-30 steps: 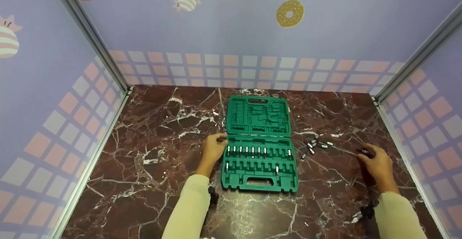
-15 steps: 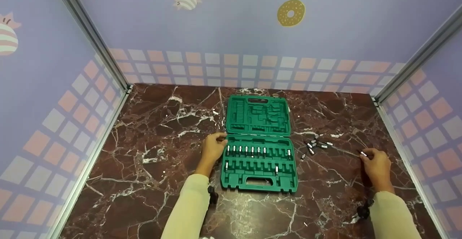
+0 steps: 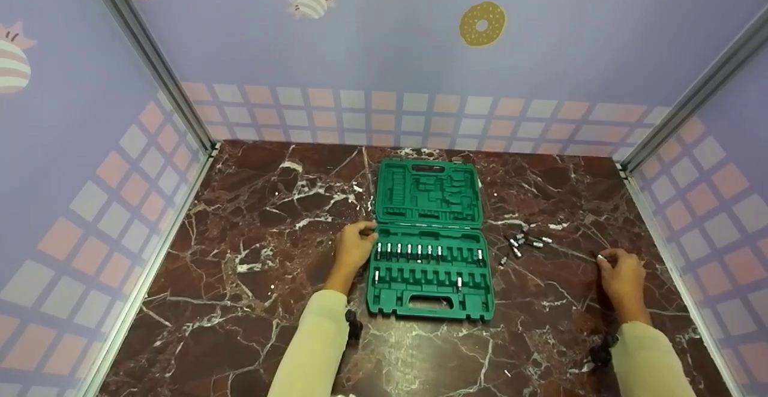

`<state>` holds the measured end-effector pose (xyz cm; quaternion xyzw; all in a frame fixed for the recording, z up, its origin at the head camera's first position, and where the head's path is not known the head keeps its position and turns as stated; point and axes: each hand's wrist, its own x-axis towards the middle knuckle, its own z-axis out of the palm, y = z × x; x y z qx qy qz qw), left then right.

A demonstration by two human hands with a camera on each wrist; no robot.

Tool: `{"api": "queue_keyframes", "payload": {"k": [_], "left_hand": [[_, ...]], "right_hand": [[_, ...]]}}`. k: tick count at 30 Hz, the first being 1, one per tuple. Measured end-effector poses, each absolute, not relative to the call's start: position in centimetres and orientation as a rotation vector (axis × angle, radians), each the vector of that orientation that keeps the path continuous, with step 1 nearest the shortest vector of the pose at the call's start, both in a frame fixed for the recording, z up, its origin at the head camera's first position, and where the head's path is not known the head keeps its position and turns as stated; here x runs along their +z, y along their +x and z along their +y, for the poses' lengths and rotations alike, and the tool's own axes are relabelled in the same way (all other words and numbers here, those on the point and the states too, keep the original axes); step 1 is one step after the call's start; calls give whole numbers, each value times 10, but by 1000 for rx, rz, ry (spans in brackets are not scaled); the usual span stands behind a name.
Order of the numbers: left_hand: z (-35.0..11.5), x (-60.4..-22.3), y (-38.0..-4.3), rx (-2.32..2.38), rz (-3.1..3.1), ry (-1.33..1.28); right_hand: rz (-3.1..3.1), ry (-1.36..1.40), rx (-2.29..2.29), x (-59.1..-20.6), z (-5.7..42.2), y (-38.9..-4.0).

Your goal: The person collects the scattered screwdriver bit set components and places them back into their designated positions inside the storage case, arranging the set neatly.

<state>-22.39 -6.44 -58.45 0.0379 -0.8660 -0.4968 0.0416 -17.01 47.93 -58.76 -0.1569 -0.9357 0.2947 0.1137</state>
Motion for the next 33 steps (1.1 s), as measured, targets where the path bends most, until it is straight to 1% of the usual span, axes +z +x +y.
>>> {"api": "queue_keyframes", "payload": {"k": [16,21,33], "left_hand": [[-63,-585,-224,-1532,-2627,92],[-63,-584,-224,-1533,-2635,104],[-63,-585,-224,-1521,-2637,115]], "right_hand": [[-2651,-549,935,-582,460,-160],[-2637,-527,956,-579,450,-160],[-2583,-368,988,-573,416,-163]]}}
